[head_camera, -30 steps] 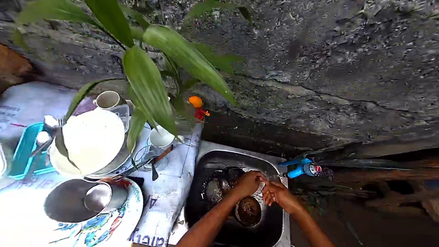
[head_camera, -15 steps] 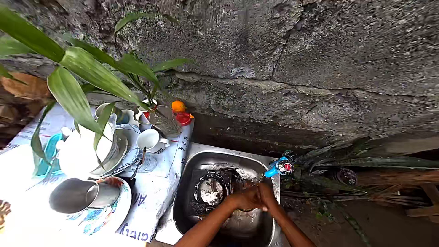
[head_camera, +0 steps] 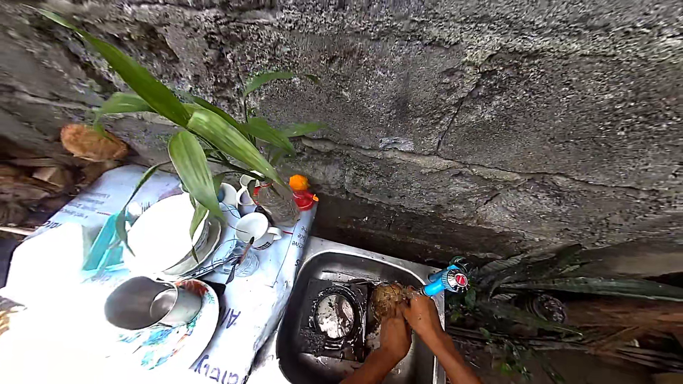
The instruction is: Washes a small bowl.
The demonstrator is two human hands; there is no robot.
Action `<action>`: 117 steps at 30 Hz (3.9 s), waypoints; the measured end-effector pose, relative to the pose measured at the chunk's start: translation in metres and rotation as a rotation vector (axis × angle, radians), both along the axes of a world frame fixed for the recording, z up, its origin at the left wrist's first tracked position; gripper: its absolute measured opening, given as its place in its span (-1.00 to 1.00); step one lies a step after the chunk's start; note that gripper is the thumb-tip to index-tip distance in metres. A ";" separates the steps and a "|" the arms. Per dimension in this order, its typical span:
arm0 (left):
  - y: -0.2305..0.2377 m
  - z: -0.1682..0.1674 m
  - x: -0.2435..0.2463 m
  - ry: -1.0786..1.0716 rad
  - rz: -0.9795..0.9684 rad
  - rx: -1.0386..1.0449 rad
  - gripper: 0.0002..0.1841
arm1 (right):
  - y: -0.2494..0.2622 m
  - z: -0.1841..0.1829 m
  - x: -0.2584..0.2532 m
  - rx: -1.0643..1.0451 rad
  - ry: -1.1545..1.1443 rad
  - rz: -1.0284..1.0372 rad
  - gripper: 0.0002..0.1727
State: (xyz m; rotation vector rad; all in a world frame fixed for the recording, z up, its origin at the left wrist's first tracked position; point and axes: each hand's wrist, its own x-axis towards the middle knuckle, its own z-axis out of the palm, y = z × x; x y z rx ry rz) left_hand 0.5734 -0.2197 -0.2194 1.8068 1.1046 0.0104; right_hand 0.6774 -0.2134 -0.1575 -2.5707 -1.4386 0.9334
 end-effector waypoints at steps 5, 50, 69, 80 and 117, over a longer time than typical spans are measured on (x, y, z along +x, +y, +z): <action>0.015 -0.005 -0.008 -0.280 0.178 -0.116 -0.42 | -0.006 -0.006 -0.002 0.180 0.003 -0.095 -0.56; 0.041 0.008 -0.041 -1.015 0.634 -1.328 -0.18 | -0.068 -0.064 -0.042 1.197 -0.249 0.215 -0.65; 0.045 0.003 -0.030 -0.580 0.595 -0.721 -0.33 | -0.023 -0.046 -0.002 0.753 0.438 -0.704 -0.75; 0.052 -0.031 -0.035 -0.551 0.911 -0.404 -0.46 | -0.013 -0.058 -0.020 0.715 0.438 -0.688 -0.64; 0.055 -0.022 -0.027 -0.532 0.671 -0.388 -0.58 | -0.008 -0.064 -0.017 0.845 0.475 -0.997 -0.70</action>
